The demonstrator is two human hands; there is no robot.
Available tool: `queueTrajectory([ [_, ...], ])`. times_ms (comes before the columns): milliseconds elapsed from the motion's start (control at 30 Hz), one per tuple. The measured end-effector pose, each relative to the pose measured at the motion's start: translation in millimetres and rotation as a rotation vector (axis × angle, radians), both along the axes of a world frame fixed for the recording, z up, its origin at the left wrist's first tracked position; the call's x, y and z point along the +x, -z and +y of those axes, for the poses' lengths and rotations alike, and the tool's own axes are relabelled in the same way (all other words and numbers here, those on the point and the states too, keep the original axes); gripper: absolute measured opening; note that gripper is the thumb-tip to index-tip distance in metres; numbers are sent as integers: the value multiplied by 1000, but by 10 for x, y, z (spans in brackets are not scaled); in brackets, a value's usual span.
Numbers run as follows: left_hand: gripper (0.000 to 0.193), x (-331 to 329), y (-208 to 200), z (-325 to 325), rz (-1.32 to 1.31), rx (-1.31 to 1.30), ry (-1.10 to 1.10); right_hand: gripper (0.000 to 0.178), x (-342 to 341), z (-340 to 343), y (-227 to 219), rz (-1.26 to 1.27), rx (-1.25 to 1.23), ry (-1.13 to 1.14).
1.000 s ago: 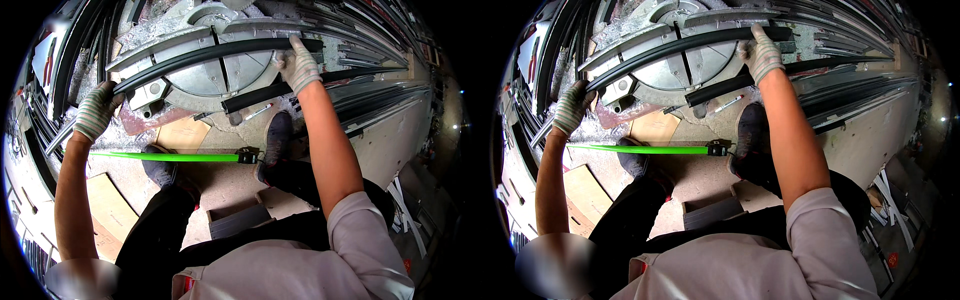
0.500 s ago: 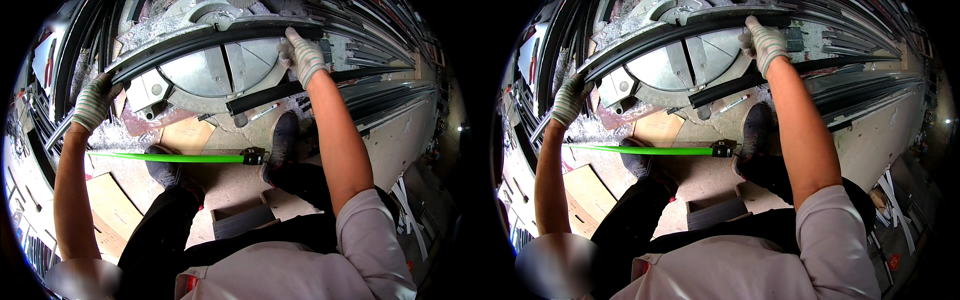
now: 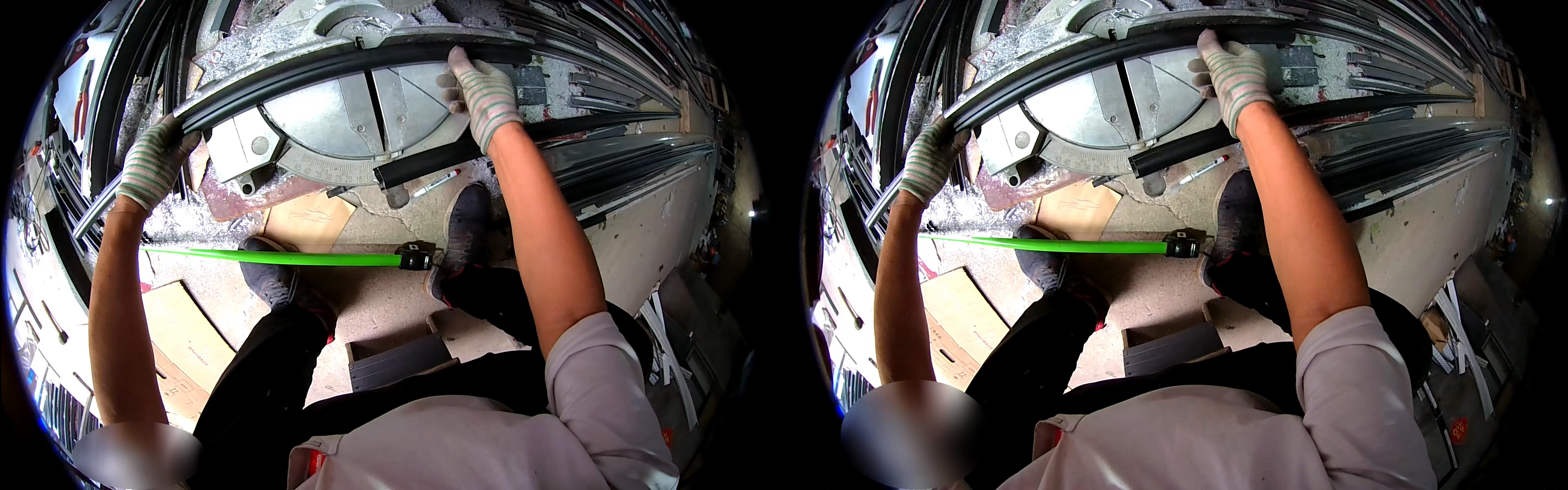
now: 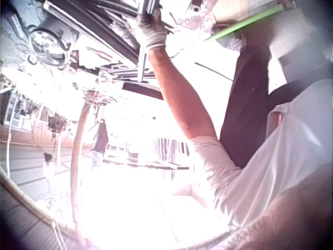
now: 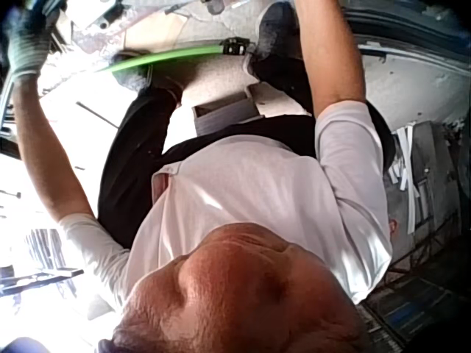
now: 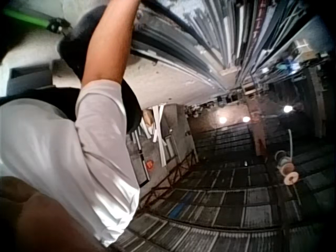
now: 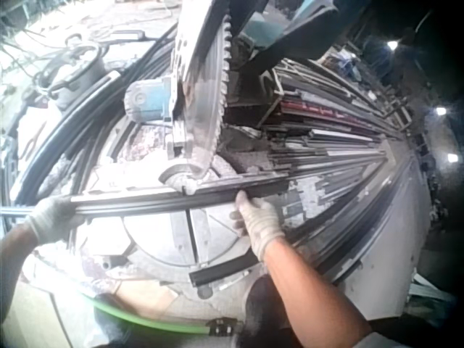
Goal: The person measures a black metal profile with a tape measure, marks a cut line with a marker, and uses a miter saw to cut the profile. The person repeats the process for another profile, handling each piece individually and placing cut pieces aside.
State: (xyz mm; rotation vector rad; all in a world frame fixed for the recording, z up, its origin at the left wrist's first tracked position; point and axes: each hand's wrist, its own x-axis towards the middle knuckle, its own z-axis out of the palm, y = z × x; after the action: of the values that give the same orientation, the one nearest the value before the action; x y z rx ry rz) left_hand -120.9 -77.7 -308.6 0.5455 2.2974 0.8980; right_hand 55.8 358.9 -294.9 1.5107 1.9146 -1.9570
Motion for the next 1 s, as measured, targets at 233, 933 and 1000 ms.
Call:
queueTrajectory([
  [233,26,4,-45,-9,-27,-23,-2,33,21,-42,27,21,45,-38],
  [933,28,14,74,54,-34,70,-27,31,-40,-66,82,-5,96,-25],
  [1000,36,-17,29,109,-75,-30,14,32,-16,-39,121,8,90,-24],
])
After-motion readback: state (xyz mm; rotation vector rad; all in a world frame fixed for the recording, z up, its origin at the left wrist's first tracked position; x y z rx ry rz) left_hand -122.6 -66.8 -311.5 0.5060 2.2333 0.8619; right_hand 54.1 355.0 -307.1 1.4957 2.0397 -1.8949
